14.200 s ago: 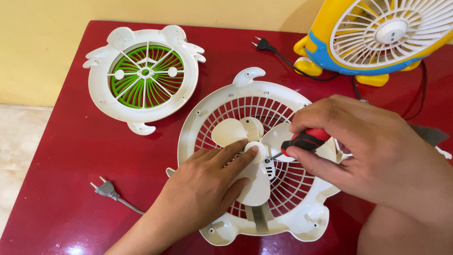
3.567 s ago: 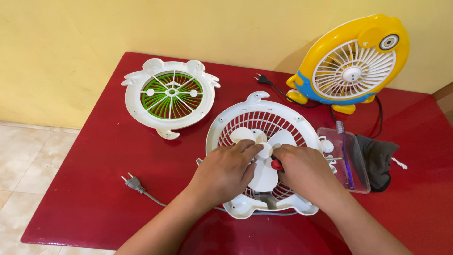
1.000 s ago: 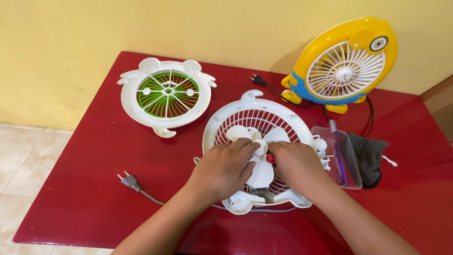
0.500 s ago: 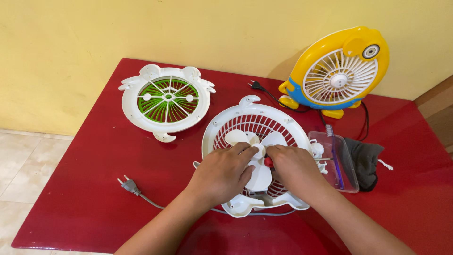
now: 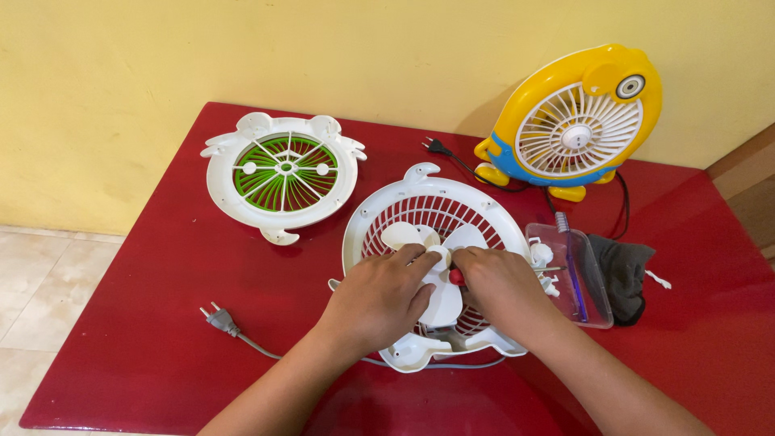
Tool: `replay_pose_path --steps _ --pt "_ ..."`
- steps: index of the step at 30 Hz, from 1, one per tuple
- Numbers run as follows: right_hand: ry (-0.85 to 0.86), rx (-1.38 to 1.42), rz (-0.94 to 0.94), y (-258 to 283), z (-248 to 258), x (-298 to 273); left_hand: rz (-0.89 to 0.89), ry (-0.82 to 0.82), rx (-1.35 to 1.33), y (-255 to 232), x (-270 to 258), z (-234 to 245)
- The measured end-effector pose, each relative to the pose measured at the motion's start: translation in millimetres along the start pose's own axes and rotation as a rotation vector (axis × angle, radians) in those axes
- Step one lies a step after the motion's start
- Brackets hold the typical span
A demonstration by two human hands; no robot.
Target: The person assembles a small electric fan by securing the fan blade to the motor hub using a screwdriver. They tighten the central screw to fix the blade in place on the fan housing.
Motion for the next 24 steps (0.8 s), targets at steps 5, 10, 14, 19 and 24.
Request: replay_pose_path --steps 5,10,14,19,24 --pt "-0.009 -0.007 0.012 2.1 1.7 0.0 -0.003 -0.002 0.007 -0.1 0.2 0.6" --pt "-0.017 -0.008 0.024 2.9 3.3 -1.6 0.011 0.015 0.004 0.3 0.8 -1.1" --pt "-0.003 0.032 0.014 1.0 2.9 -0.1 0.017 0.015 0.000 0.9 0.9 -0.9" --pt "-0.006 0.024 0.004 -0.2 4.0 -1.0 0.005 0.011 -0.001 0.5 0.7 0.3" --pt "0.059 0.053 -0.021 0.4 4.5 -1.2 0.019 0.019 -0.006 1.7 0.9 -1.1"
Point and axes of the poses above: each hand's wrist, its own x-axis towards the middle knuckle, its own z-axis out of the back of the hand, y = z × x, the point moved 9 cm from there along x, towards the middle knuckle, and after that the axes turned 15 degrees about y, right-handed, at the moved point
